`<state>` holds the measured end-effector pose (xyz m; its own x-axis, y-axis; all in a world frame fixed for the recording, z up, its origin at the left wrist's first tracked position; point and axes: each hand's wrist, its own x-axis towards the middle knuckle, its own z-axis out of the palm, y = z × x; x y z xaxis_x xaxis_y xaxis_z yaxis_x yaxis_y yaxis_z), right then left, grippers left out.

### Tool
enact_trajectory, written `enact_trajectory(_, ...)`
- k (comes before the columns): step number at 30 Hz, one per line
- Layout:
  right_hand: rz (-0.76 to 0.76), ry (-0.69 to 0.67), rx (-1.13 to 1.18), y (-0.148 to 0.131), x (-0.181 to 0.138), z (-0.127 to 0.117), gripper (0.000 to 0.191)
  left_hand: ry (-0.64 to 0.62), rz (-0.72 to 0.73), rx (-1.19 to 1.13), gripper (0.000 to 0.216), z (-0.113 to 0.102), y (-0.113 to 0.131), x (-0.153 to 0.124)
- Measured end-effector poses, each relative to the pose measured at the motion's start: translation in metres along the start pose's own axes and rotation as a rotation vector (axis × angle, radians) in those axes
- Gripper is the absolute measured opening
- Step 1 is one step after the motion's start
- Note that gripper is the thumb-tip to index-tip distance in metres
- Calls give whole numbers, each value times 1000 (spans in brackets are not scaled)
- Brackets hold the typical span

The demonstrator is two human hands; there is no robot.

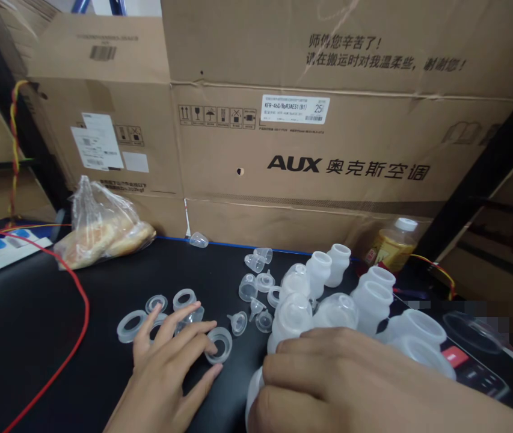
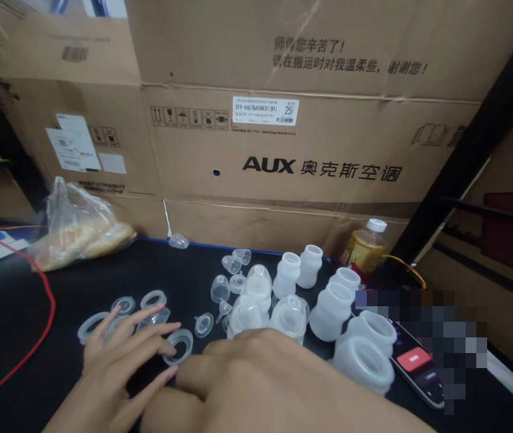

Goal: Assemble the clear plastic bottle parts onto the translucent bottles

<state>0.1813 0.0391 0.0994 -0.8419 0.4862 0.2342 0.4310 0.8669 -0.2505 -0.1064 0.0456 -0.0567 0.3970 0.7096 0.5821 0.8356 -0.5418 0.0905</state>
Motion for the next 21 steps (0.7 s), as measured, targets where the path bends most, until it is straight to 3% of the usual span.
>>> enact_trajectory(4, 26, 6, -38, -1, 7, -4, 8, -2, 24, -29, 14, 4, 0, -2)
enact_trajectory(7, 36, -26, -40, 1, 0, -4, 7, 69, -53, -118, 13, 4, 5, -2)
enact_trajectory(9, 46, -85, -43, 3, -4, -6, 14, 120, -86, -170, 11, -1, 8, -1)
enact_trajectory(12, 76, -122, -47, 5, -8, -12, 30, 132, -23, -210, 18, -11, 13, 1)
enact_trajectory(15, 142, 48, -92, 6, -9, -17, 31, 218, -12, -283, 24, -17, 19, 2)
enact_trajectory(18, 177, 286, -110, 4, -8, -19, 33, 405, -64, -402, 31, -14, 29, 3)
enact_trajectory(21, 183, 387, -21, -3, -8, -16, 42, 592, -124, -546, 25, -9, 40, 4)
